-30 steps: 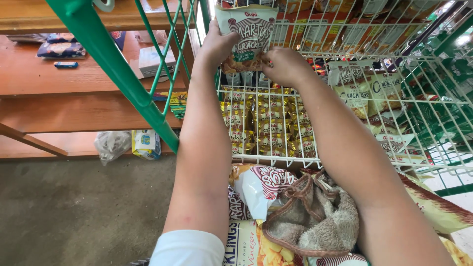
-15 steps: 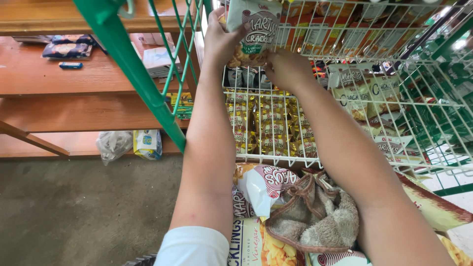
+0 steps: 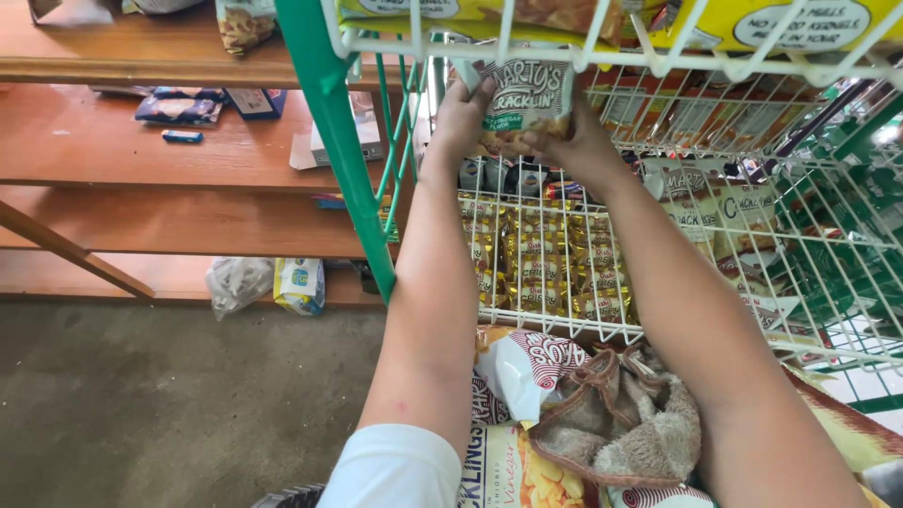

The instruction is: The recorder is wiping down snack bags with a rag and organizing them.

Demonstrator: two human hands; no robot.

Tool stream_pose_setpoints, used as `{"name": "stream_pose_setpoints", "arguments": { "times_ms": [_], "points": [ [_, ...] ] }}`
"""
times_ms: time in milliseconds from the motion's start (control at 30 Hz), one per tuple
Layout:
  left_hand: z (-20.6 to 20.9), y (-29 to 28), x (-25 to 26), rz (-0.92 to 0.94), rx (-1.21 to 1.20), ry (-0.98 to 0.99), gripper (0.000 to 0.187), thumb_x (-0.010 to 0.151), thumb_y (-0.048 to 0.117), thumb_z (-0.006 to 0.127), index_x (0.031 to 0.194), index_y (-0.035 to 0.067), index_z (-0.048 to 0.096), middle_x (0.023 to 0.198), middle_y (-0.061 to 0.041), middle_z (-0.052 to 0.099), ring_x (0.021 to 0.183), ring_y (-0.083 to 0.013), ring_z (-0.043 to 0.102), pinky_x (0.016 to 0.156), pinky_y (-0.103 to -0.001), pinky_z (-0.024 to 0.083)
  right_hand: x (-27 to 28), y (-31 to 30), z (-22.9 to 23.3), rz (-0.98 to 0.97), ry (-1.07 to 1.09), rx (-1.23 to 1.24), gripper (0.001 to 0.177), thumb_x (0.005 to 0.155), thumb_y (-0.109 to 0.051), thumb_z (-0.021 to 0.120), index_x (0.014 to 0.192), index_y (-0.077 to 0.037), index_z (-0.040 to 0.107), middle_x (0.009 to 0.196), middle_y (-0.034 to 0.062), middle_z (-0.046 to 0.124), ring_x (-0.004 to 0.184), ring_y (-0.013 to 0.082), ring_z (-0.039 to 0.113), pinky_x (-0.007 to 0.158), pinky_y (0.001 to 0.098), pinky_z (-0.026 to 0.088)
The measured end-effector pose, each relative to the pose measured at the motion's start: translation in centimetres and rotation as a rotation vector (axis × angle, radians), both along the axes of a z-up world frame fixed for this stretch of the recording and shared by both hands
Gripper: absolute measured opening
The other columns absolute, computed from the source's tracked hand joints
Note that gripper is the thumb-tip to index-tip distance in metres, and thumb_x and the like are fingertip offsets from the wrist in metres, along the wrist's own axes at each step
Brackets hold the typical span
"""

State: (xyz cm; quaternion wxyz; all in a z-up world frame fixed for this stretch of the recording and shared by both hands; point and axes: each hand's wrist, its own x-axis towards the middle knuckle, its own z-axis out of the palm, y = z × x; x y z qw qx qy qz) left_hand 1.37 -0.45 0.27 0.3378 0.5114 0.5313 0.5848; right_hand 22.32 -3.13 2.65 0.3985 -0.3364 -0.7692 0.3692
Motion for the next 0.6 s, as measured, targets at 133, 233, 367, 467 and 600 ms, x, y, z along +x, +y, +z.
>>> {"name": "stream_pose_setpoints", "arguments": {
  "times_ms": [133,233,367,467,600],
  "points": [
    [2.0,-2.7,0.7,-0.021,0.006,0.049,0.098,0.081,0.078,0.023,0.141,0.006,0.055,0.139,-0.023,0.066,0.132,-0.0419,0.061,0.108,-0.056,0.049,-1.8,0.0,-0.8,-0.141,-0.143,-0.007,0.059,0.101,-0.036,0.057,0.149,-0.007,0.039,0.123,0.0161,0.068,0.099,0.026,0.07,0.085,0.0417,0.057],
    [-1.2,1.0,-0.2,0.079,0.057,0.031,0.118,0.078,0.08,0.046,0.161,0.004,0.011,0.148,-0.035,0.05,0.133,-0.0463,0.058,0.109,-0.053,0.049,-2.8,1.1,-2.9,-0.152,-0.16,0.005,0.055,0.107,-0.031,0.045,0.154,-0.017,0.021,0.141,0.0208,0.056,0.089,0.0245,0.072,0.056,0.0295,0.063],
    [-2.8,2.4,-0.2,0.04,0.098,-0.111,0.072,0.098,0.043,0.055,0.159,0.017,0.026,0.131,-0.013,0.056,0.114,-0.0228,0.057,0.091,-0.034,0.048,-1.9,1.1,-2.5,-0.048,-0.121,-0.023,0.075,0.098,-0.038,0.06,0.152,-0.003,0.02,0.136,0.0247,0.059,0.11,0.0312,0.071,0.093,0.0436,0.058],
    [-0.2,-0.1,1.2,-0.001,0.118,-0.039,0.048,0.099,0.04,0.054,0.144,0.025,0.048,0.103,-0.007,0.077,0.088,-0.0164,0.074,0.072,-0.034,0.059,-0.3,3.4,-3.3,-0.138,0.015,0.03,0.104,0.094,-0.059,0.07,0.158,-0.014,0.001,0.15,0.0337,0.039,0.128,0.0441,0.053,0.104,0.0541,0.05],
    [3.8,-3.5,4.2,0.228,0.045,0.497,0.059,0.086,0.064,0.055,0.101,0.013,0.079,0.088,-0.009,0.075,0.068,-0.0244,0.074,0.061,-0.039,0.057,0.8,3.0,-1.3,-0.223,0.168,0.137,0.096,0.104,-0.047,0.075,0.158,-0.016,0.002,0.149,0.0336,0.045,0.129,0.0514,0.059,0.097,0.052,0.066]
  ]
}}
